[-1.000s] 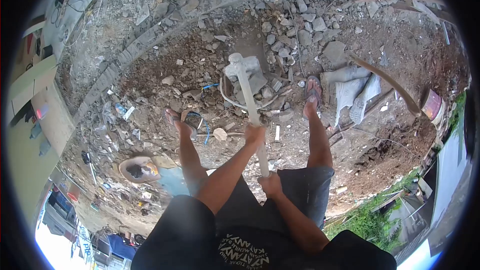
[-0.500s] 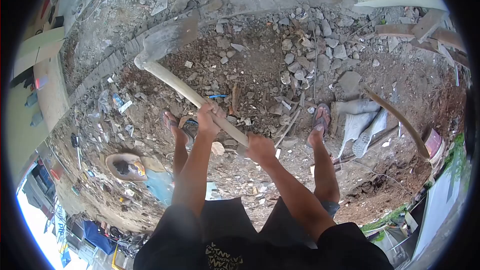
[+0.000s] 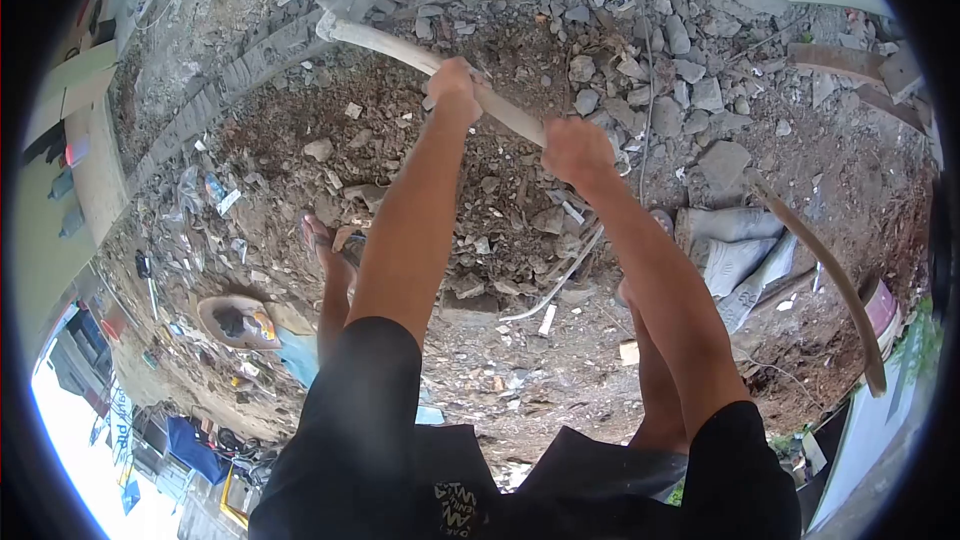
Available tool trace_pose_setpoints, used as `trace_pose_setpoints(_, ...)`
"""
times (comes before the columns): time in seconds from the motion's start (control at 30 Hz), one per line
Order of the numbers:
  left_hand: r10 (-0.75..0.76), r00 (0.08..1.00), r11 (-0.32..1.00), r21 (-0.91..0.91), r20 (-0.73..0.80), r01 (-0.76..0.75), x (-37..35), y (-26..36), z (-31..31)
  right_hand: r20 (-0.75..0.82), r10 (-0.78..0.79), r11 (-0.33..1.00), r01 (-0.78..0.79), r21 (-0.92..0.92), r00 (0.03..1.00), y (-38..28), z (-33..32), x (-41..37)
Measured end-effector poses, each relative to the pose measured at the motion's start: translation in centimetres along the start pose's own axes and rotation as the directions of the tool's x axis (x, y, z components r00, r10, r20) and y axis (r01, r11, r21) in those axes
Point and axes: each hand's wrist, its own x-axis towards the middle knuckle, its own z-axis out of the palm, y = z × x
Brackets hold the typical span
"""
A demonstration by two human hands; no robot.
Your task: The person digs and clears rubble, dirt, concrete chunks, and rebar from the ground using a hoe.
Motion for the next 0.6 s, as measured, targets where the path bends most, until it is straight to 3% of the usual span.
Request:
trace_pose_setpoints(0.03, -0.013, 0.999, 0.996, 0.082, -0.052, 0.018, -1.0, -1.1, 0.7, 0.052, 0.059, 0.998, -0.061, 0.036, 0.997, 0.3, 0.1, -1.5)
trace_pose_setpoints(0.13, -0.043, 0.999, 0.969, 0.245, 0.006, 0.041, -4.2, -4.8, -0.7, 0.114, 0.16, 0.973, -0.176, 0.147, 0.981, 0.2, 2.6, -6.8)
trace_pose_setpoints(0.27, -0.094, 0.994, 0.91, 0.402, -0.047, 0.105, -8.7, -9.7, -7.2, 0.179, 0.211, 0.933, -0.253, 0.256, 0.961, -1.5, 8.8, -14.8)
trace_pose_setpoints(0.33, -0.146, 0.987, 0.922, 0.353, -0.061, 0.158, -12.2, -12.2, -11.8, 0.191, 0.27, 0.909, -0.315, 0.273, 0.944, -2.8, 11.6, -20.3)
trace_pose_setpoints(0.47, -0.124, 0.983, 0.963, 0.222, -0.133, 0.151, -17.3, -12.9, -18.8, 0.126, 0.155, 0.922, -0.189, 0.338, 0.98, -4.0, 15.8, -25.9)
trace_pose_setpoints(0.53, -0.064, 0.992, 0.993, 0.097, -0.105, 0.074, -16.5, -9.4, -19.2, 0.101, 0.066, 0.946, -0.094, 0.311, 0.993, -4.5, 14.7, -22.5)
trace_pose_setpoints(0.6, -0.056, 0.982, 0.996, -0.085, -0.182, 0.041, -13.5, -4.7, -16.8, 0.029, -0.051, 0.977, 0.044, 0.21, 0.998, -4.9, 11.8, -15.6)
